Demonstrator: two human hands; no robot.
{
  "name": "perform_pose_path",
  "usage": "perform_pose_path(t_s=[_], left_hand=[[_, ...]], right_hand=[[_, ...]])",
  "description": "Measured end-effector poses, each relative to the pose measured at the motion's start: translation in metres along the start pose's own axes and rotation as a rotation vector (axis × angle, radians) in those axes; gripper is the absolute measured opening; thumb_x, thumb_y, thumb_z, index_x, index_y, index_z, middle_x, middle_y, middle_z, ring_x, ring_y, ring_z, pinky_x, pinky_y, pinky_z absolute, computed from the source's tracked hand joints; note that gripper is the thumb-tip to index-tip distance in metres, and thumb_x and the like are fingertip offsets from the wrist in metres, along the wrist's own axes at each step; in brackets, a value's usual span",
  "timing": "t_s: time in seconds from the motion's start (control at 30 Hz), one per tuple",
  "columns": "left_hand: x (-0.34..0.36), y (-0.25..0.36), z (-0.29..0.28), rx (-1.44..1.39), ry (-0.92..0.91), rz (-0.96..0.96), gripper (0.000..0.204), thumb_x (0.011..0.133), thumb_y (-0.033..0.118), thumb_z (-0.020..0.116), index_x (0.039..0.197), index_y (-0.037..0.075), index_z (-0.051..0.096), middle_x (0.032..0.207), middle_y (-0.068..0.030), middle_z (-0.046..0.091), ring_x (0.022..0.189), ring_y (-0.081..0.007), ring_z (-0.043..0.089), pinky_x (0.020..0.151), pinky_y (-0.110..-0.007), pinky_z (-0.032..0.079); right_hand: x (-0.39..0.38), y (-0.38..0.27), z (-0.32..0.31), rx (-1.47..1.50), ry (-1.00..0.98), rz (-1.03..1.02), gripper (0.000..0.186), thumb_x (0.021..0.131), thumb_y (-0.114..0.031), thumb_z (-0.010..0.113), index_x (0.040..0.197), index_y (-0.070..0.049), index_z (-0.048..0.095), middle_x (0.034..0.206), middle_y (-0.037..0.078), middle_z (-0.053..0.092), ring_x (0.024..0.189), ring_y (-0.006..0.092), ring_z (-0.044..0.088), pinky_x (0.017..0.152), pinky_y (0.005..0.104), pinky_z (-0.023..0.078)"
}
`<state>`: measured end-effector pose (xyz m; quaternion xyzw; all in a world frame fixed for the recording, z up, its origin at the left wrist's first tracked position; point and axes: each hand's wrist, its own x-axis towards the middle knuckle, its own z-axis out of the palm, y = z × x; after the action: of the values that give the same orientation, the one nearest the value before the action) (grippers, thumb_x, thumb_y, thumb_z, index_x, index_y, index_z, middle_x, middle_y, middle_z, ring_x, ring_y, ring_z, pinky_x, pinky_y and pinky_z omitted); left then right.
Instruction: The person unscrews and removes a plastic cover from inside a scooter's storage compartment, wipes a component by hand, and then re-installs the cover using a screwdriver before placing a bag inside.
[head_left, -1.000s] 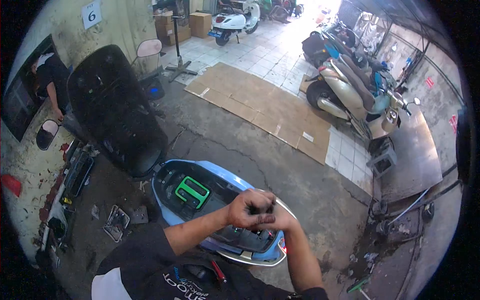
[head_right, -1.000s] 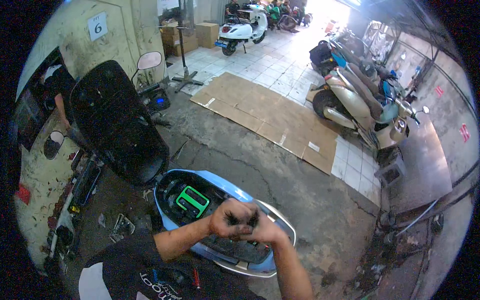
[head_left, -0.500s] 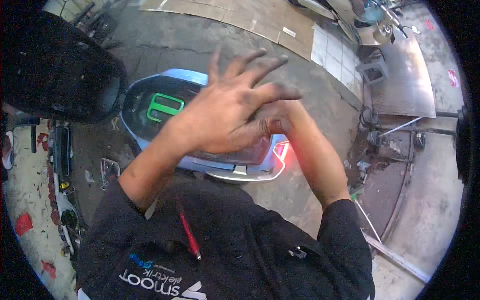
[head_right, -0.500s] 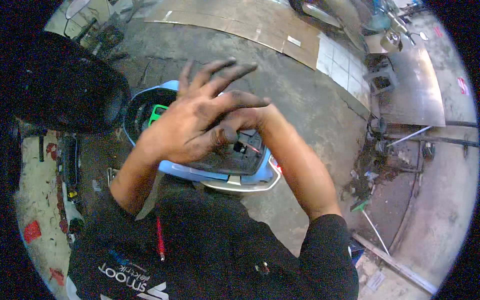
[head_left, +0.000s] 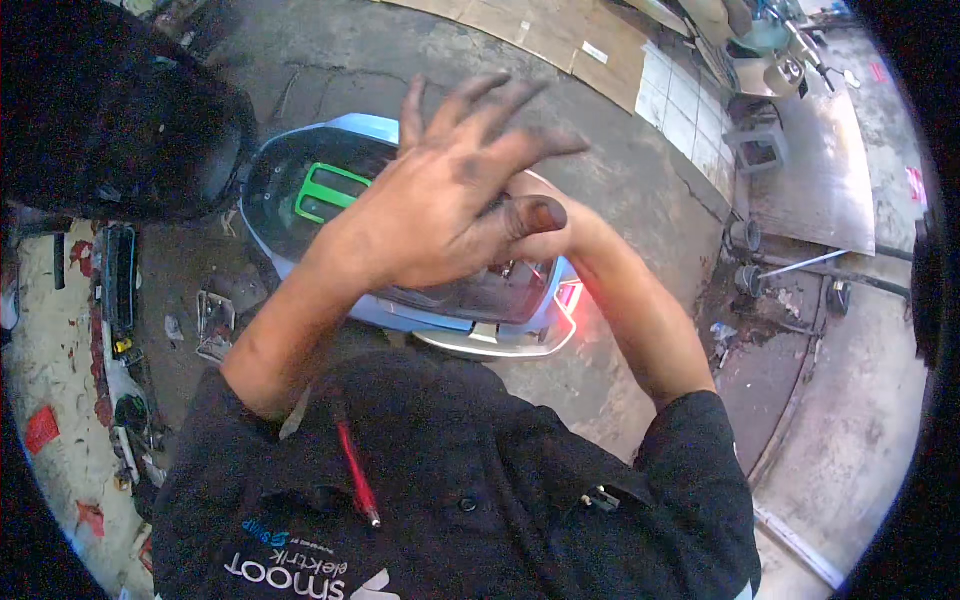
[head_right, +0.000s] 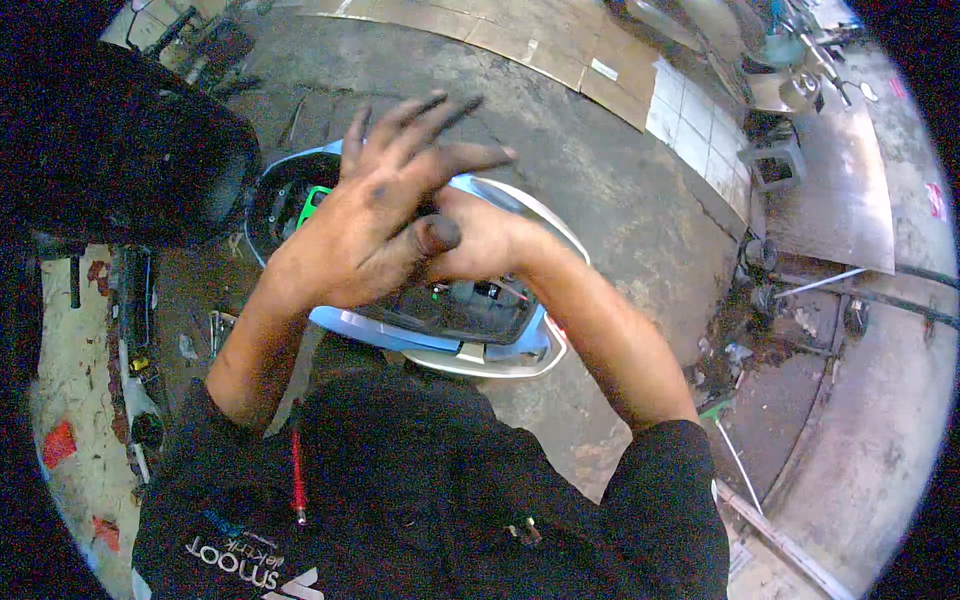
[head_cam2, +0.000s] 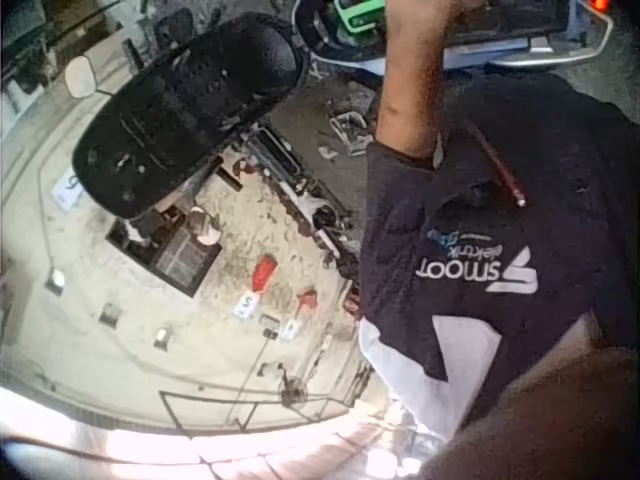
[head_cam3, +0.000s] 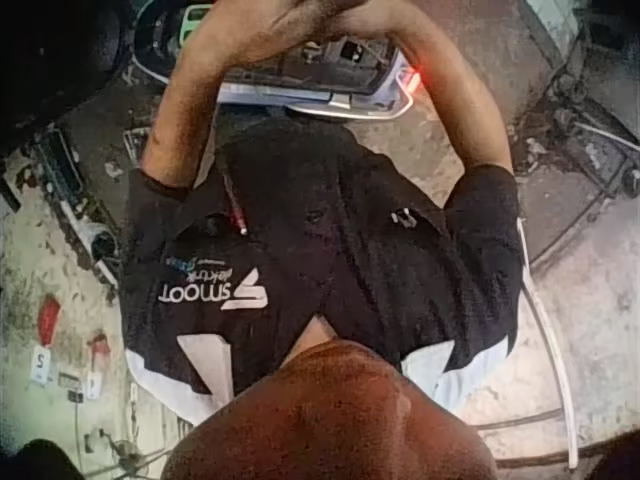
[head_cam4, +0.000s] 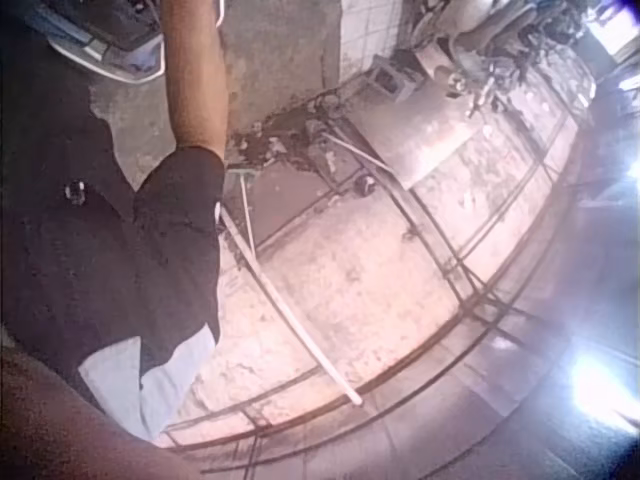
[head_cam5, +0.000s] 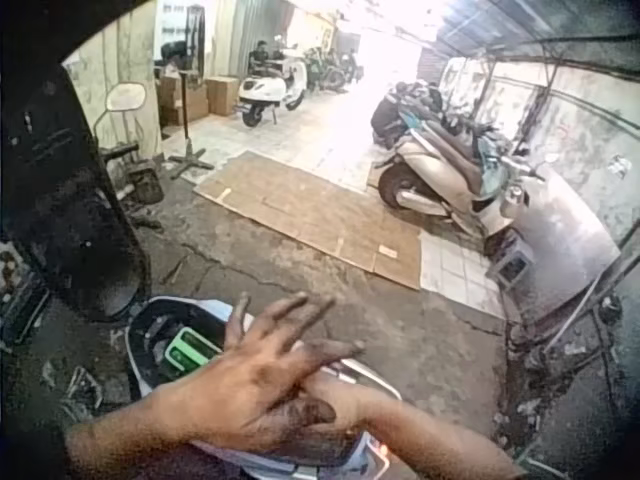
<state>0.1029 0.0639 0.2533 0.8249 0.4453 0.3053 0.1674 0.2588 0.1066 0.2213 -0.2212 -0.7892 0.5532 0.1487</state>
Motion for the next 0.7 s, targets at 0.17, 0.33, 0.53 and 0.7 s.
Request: perform_pose_path(t_s=[0.17, 0.33, 0.53, 0.7], left_hand=[[0.002, -0.013, 0.001, 0.052, 0.006, 0.004, 0.053, 0.086, 0.054, 0.036, 0.125, 0.021, 0.054, 0.141, -0.0164, 0.034, 0.131, -0.0385, 0.026, 0.105, -0.055, 0.010], [0.014, 0.000, 0.001, -0.041, -0.030, 0.124, 0.054, 0.087, 0.055, 0.033, 0.125, 0.022, 0.053, 0.140, -0.0171, 0.035, 0.131, -0.0379, 0.025, 0.105, -0.056, 0.010], [0.004, -0.006, 0.000, 0.051, -0.021, -0.033, 0.051, 0.089, 0.052, 0.032, 0.128, 0.025, 0.050, 0.140, -0.0168, 0.035, 0.132, -0.0363, 0.026, 0.104, -0.059, 0.007], [0.010, -0.002, -0.002, -0.040, -0.121, 0.040, 0.049, 0.090, 0.050, 0.032, 0.128, 0.025, 0.049, 0.142, -0.0139, 0.033, 0.132, -0.0377, 0.025, 0.103, -0.063, 0.006]], right_hand=[[0.002, -0.013, 0.031, -0.202, 0.346, 0.028, 0.040, 0.066, -0.014, 0.066, 0.103, -0.001, 0.059, 0.101, 0.021, 0.061, 0.094, 0.0337, 0.060, 0.081, 0.0397, 0.048], [-0.011, -0.019, -0.025, 0.109, -0.152, 0.287, 0.056, 0.060, -0.022, 0.079, 0.109, -0.003, 0.059, 0.104, 0.015, 0.063, 0.100, 0.0263, 0.059, 0.087, 0.0362, 0.047], [-0.016, -0.006, 0.046, -0.269, 0.613, 0.024, 0.053, 0.062, -0.021, 0.077, 0.106, -0.001, 0.057, 0.091, 0.016, 0.065, 0.093, 0.0253, 0.062, 0.084, 0.0373, 0.048], [-0.006, -0.018, -0.028, 0.209, -0.196, 0.187, 0.074, 0.052, -0.029, 0.085, 0.115, -0.002, 0.056, 0.112, 0.017, 0.060, 0.104, 0.0270, 0.057, 0.089, 0.0368, 0.046]])
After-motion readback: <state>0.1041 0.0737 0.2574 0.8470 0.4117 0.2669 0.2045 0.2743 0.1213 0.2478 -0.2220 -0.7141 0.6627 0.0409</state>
